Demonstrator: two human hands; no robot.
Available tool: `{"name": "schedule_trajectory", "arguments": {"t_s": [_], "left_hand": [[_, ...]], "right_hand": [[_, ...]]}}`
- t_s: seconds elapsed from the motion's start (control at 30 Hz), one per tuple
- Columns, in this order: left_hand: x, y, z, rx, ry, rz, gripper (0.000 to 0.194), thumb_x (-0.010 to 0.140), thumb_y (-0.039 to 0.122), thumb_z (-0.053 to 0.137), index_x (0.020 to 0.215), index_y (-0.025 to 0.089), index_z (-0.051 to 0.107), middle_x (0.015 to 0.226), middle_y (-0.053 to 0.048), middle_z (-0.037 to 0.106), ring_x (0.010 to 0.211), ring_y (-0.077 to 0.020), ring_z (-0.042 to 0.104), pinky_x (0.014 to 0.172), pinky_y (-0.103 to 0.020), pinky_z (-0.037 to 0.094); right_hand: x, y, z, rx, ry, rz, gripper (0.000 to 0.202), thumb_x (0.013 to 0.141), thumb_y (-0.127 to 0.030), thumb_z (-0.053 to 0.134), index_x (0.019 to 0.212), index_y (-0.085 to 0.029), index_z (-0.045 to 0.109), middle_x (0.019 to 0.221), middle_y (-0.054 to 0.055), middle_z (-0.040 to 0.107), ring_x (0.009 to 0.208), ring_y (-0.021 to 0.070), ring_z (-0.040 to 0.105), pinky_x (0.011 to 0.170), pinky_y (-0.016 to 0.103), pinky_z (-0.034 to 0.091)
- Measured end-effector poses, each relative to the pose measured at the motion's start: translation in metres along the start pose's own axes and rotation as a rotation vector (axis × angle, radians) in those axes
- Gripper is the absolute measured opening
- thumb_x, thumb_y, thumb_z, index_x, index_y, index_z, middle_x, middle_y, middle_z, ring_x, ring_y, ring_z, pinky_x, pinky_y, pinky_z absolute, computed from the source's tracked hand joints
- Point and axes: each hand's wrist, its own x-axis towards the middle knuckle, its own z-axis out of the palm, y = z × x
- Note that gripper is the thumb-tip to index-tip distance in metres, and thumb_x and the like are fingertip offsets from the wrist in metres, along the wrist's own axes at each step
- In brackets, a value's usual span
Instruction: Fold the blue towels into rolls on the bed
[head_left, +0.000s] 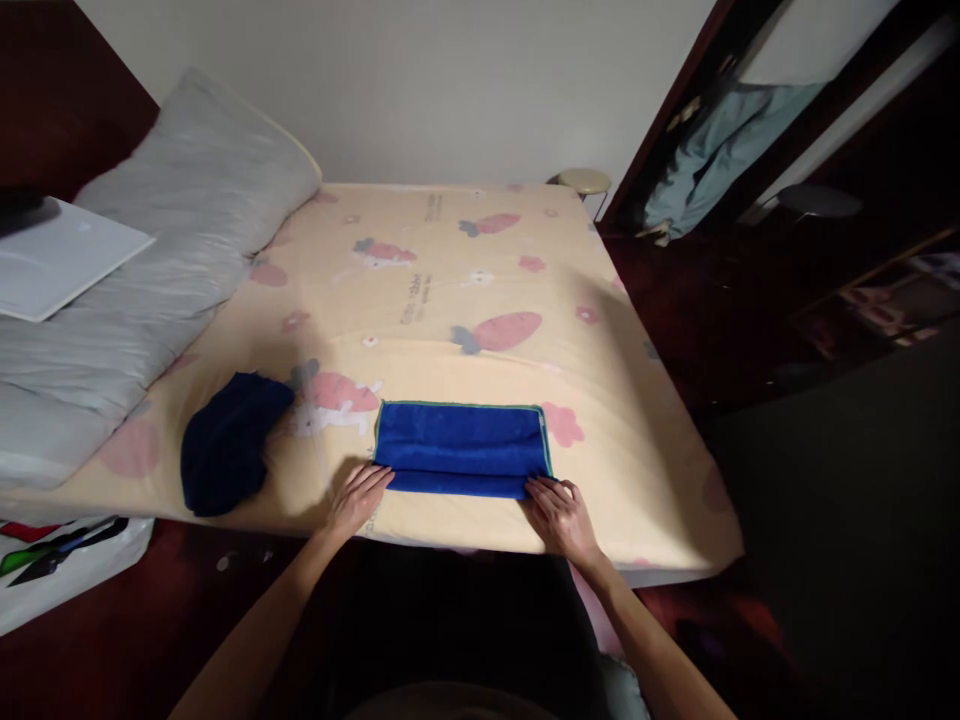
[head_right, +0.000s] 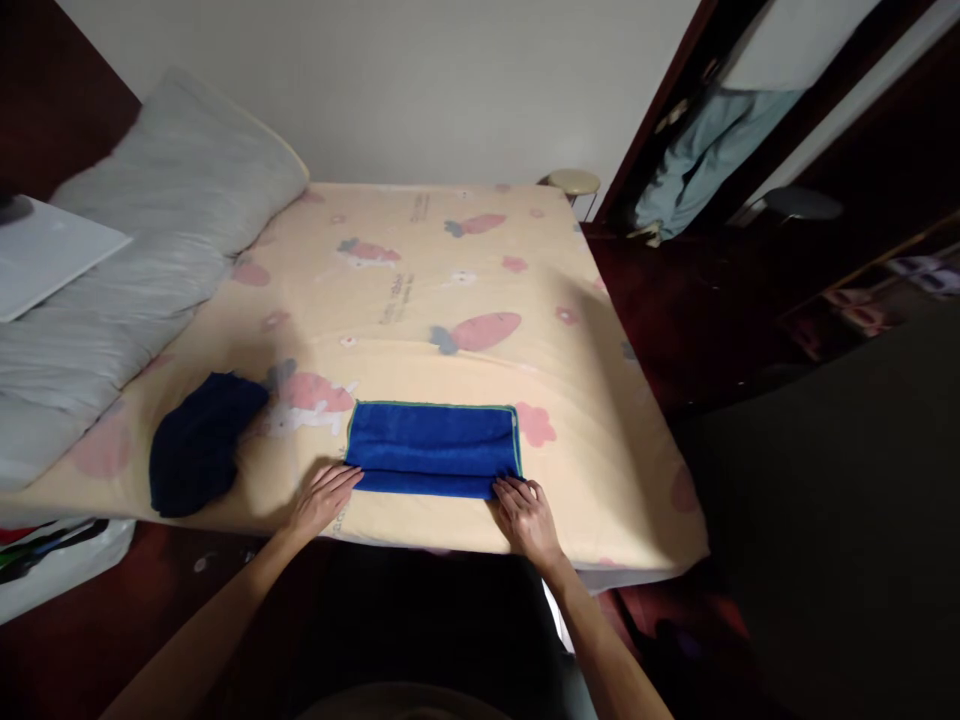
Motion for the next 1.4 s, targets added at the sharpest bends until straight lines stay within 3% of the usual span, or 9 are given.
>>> {"name": "schedule_trajectory", "arguments": {"t_s": [0.2, 0.37, 0.63, 0.73, 0.93, 1.03, 1.23, 1.3, 1.4], "left_hand": [[-0.014, 0.006, -0.017, -0.133, -0.096, -0.115, 0.034, 0.089, 0.012, 0.047, 0.113, 0.022, 0.068, 0.104, -0.006, 0.074, 0.101, -0.0208, 0.066, 0.094, -0.035, 0.052], [0.016, 0.01, -0.016, -0.03, -0.133, -0.381, 0.033, 0.079, 0.008, 0.05, 0.106, 0.019, 0.066, 0.098, -0.009, 0.071, 0.095, -0.026, 0.066, 0.094, -0.044, 0.049], [0.096, 0.109, 0.041, -0.109, -0.079, -0.248, 0.035, 0.093, 0.014, 0.044, 0.122, 0.017, 0.062, 0.119, -0.012, 0.068, 0.112, -0.0244, 0.06, 0.101, -0.04, 0.045], [0.084, 0.093, 0.048, -0.067, -0.067, -0.289, 0.039, 0.1, 0.025, 0.038, 0.132, 0.018, 0.059, 0.136, -0.012, 0.062, 0.125, -0.0248, 0.056, 0.106, -0.042, 0.041], [0.004, 0.002, 0.012, 0.102, 0.019, -0.481, 0.048, 0.103, 0.034, 0.034, 0.146, 0.02, 0.049, 0.149, -0.013, 0.052, 0.14, -0.0284, 0.045, 0.115, -0.05, 0.029], [0.012, 0.014, 0.009, 0.076, 0.067, -0.459, 0.051, 0.103, 0.029, 0.032, 0.153, 0.018, 0.038, 0.153, -0.014, 0.047, 0.145, -0.0276, 0.038, 0.116, -0.049, 0.029], [0.101, 0.095, 0.048, -0.079, -0.107, -0.18, 0.056, 0.102, 0.022, 0.029, 0.157, 0.018, 0.027, 0.157, -0.009, 0.041, 0.148, -0.0204, 0.034, 0.119, -0.043, 0.031], [0.109, 0.09, 0.053, -0.062, -0.143, -0.198, 0.054, 0.103, 0.027, 0.032, 0.156, 0.02, 0.032, 0.157, -0.008, 0.042, 0.147, -0.0212, 0.036, 0.119, -0.045, 0.031], [0.09, 0.05, 0.042, 0.006, -0.156, -0.29, 0.052, 0.103, 0.039, 0.036, 0.153, 0.026, 0.038, 0.158, -0.008, 0.039, 0.146, -0.0246, 0.037, 0.118, -0.049, 0.03]], "right_hand": [[-0.009, 0.0, -0.016, 0.232, -0.111, 0.167, 0.022, 0.095, -0.026, 0.055, 0.111, -0.021, 0.07, 0.104, 0.008, 0.074, 0.097, 0.0225, 0.066, 0.087, 0.037, 0.046], [0.024, 0.009, -0.01, 0.121, -0.183, 0.343, 0.023, 0.086, -0.019, 0.052, 0.096, -0.02, 0.073, 0.092, 0.007, 0.074, 0.09, 0.026, 0.065, 0.083, 0.041, 0.045], [0.087, -0.081, 0.052, 0.15, -0.187, 0.139, 0.035, 0.093, -0.019, 0.052, 0.125, -0.02, 0.065, 0.123, 0.01, 0.069, 0.114, 0.0226, 0.06, 0.1, 0.038, 0.041], [0.074, -0.067, 0.054, 0.126, -0.16, 0.138, 0.038, 0.1, -0.025, 0.045, 0.134, -0.018, 0.059, 0.134, 0.011, 0.064, 0.126, 0.0227, 0.055, 0.106, 0.04, 0.036], [0.002, 0.031, 0.006, -0.154, -0.008, 0.362, 0.043, 0.103, -0.032, 0.04, 0.142, -0.018, 0.053, 0.142, 0.013, 0.057, 0.136, 0.0277, 0.048, 0.109, 0.046, 0.031], [0.007, 0.02, 0.005, -0.152, -0.001, 0.362, 0.047, 0.103, -0.028, 0.037, 0.148, -0.018, 0.045, 0.15, 0.015, 0.048, 0.142, 0.028, 0.041, 0.111, 0.047, 0.029], [0.086, -0.068, 0.062, 0.088, -0.171, 0.141, 0.048, 0.103, -0.026, 0.035, 0.149, -0.02, 0.045, 0.148, 0.011, 0.051, 0.142, 0.0222, 0.04, 0.112, 0.043, 0.033], [0.094, -0.063, 0.068, 0.083, -0.188, 0.17, 0.046, 0.103, -0.03, 0.036, 0.147, -0.02, 0.048, 0.147, 0.01, 0.052, 0.141, 0.0234, 0.042, 0.112, 0.046, 0.033], [0.073, -0.017, 0.055, -0.011, -0.158, 0.305, 0.047, 0.104, -0.038, 0.036, 0.145, -0.018, 0.05, 0.149, 0.012, 0.049, 0.141, 0.0263, 0.042, 0.111, 0.049, 0.033]]}}
